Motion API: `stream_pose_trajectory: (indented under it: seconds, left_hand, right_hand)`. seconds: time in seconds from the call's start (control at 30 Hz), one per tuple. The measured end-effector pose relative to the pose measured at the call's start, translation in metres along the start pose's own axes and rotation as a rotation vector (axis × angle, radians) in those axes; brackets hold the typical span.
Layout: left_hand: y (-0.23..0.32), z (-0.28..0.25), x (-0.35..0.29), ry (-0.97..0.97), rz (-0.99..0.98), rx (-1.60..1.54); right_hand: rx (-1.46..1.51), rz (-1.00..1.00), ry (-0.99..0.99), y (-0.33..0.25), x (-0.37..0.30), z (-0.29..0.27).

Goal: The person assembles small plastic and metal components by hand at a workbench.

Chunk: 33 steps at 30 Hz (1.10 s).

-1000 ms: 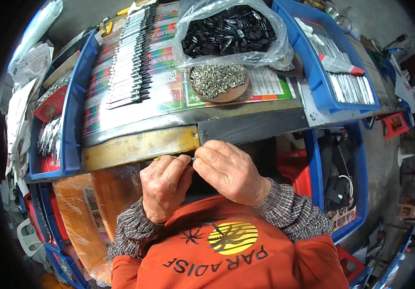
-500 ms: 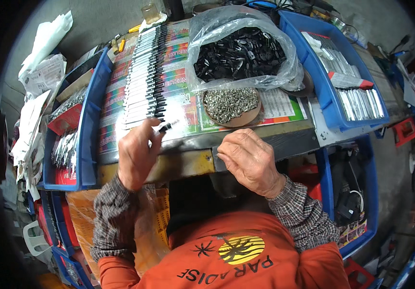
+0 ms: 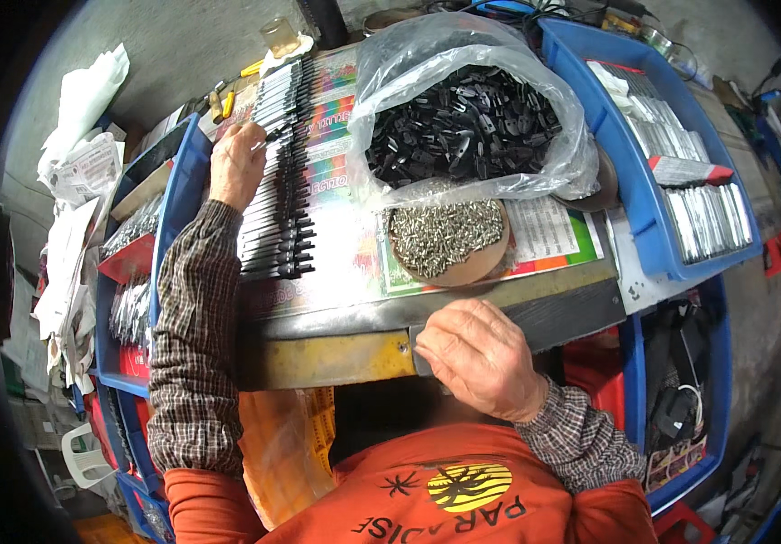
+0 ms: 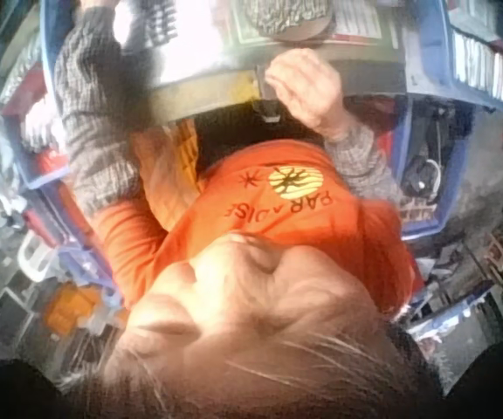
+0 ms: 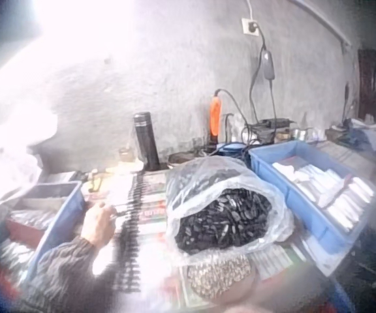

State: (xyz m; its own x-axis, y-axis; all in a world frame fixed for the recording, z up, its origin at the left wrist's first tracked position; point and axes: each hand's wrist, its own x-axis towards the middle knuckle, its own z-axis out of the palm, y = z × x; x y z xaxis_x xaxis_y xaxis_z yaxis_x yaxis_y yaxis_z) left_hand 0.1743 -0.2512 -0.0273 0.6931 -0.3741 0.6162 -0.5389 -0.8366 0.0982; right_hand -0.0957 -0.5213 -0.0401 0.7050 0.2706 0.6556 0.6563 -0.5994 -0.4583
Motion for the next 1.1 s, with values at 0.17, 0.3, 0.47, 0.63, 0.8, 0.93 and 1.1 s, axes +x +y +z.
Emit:
stream_pose_trajectory:
  seconds: [0.17,0.3,0.47,0.63,0.8,0.93,1.1]
  left_hand:
    - [-0.012,0.023,0.02,-0.049,-0.064,-0.004]
    - [-0.021,0.035,0.028,-0.051,-0.056,-0.005]
    - [-0.017,0.038,0.035,-0.101,-0.105,0.035]
    - [-0.024,0.04,0.036,-0.101,-0.015,0.082]
    - [-0.027,0.043,0.035,-0.075,0.033,0.11]
    - [-0.026,0.042,0.037,-0.102,0.052,0.18]
    - [-0.019,0.042,0.035,-0.142,0.012,0.212]
  right_hand:
    - [0.003,-0.019,-0.029,0.0,0.0,-0.001]
    - [-0.008,-0.034,-0.04,0.0,0.0,-0.001]
    - [-0.015,-0.022,-0.066,0.0,0.0,-0.002]
    - [-0.003,-0.002,-0.046,-0.001,0.003,-0.002]
    - [-0.002,0.008,-0.058,-0.002,0.003,-0.001]
    - [-0.013,0.006,-0.059,-0.003,0.003,-0.003]
    - [-0.046,-0.014,-0.066,-0.002,0.002,-0.002]
